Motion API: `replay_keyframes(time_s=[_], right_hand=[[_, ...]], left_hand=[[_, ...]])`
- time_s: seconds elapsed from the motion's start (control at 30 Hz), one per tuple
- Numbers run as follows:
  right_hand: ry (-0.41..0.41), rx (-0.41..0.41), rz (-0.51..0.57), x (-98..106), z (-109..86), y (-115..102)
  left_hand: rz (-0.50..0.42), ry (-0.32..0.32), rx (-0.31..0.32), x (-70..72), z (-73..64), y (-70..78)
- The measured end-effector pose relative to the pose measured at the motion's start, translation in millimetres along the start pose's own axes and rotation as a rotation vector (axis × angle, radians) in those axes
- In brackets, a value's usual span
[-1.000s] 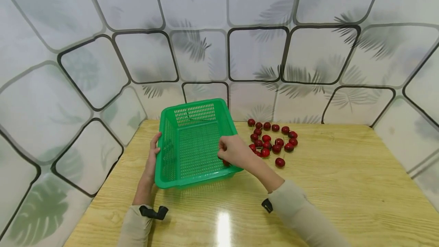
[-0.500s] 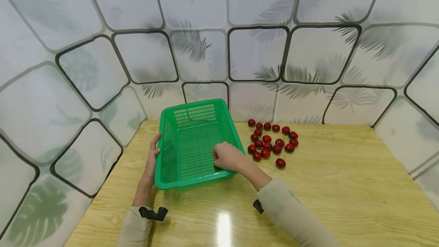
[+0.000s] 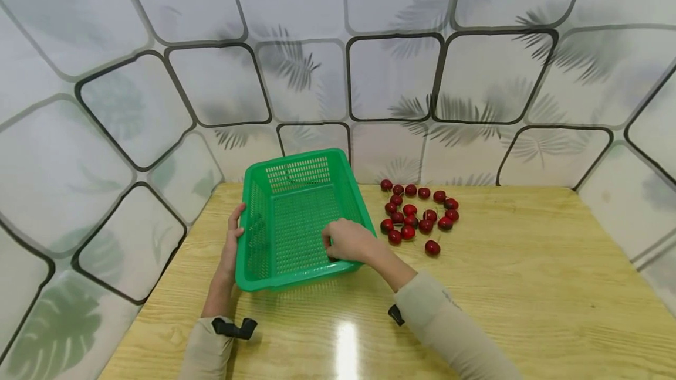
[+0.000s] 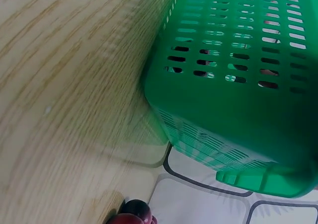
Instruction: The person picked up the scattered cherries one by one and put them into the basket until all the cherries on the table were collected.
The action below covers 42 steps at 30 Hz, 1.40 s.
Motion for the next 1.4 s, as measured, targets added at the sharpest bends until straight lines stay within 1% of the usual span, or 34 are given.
replay_keyframes(time_s=[0.17, 0.33, 0.6, 0.9, 1.07, 1.2, 1.3, 1.4], right_hand=[[-0.017, 0.004, 0.000, -0.1, 0.6, -0.7], [-0.013, 0.025, 0.017, 2.0, -0.6, -2.7], [0.018, 0.053, 0.038, 8.1, -2.6, -5.1], [0.055, 0.086, 0.053, 13.7, -5.9, -9.1], [0.080, 0.096, 0.049, 14.1, -6.1, -9.9], [0.102, 0.120, 0.058, 15.7, -8.2, -12.4], [0.126, 0.148, 0.103, 19.6, -11.3, -13.8], [0.165, 0.184, 0.198, 27.0, -15.8, -13.0]], left_hand=[[-0.003, -0.002, 0.007, 0.1, 0.0, 0.3], [0.000, 0.003, 0.017, 0.6, 1.5, 0.6], [0.007, 0.007, 0.013, 1.3, 4.2, 2.2], [0.006, 0.001, 0.012, 0.6, 3.8, 4.0], [0.012, 0.003, 0.014, 0.5, 2.4, 2.6], [0.010, 0.008, 0.019, 1.8, 1.3, 0.7], [0.009, 0.009, 0.007, 2.5, 1.9, 0.7], [0.006, 0.005, 0.009, 2.5, 1.4, -0.3]])
Point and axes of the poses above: each hand's wrist, its own z-axis towards the middle knuckle, its own x-axis out of the back of the hand, y = z × x, the point moved 10 cm from there along z, towards the middle knuckle, and after that the axes turned 15 degrees about -x, right-handed, at the moved point
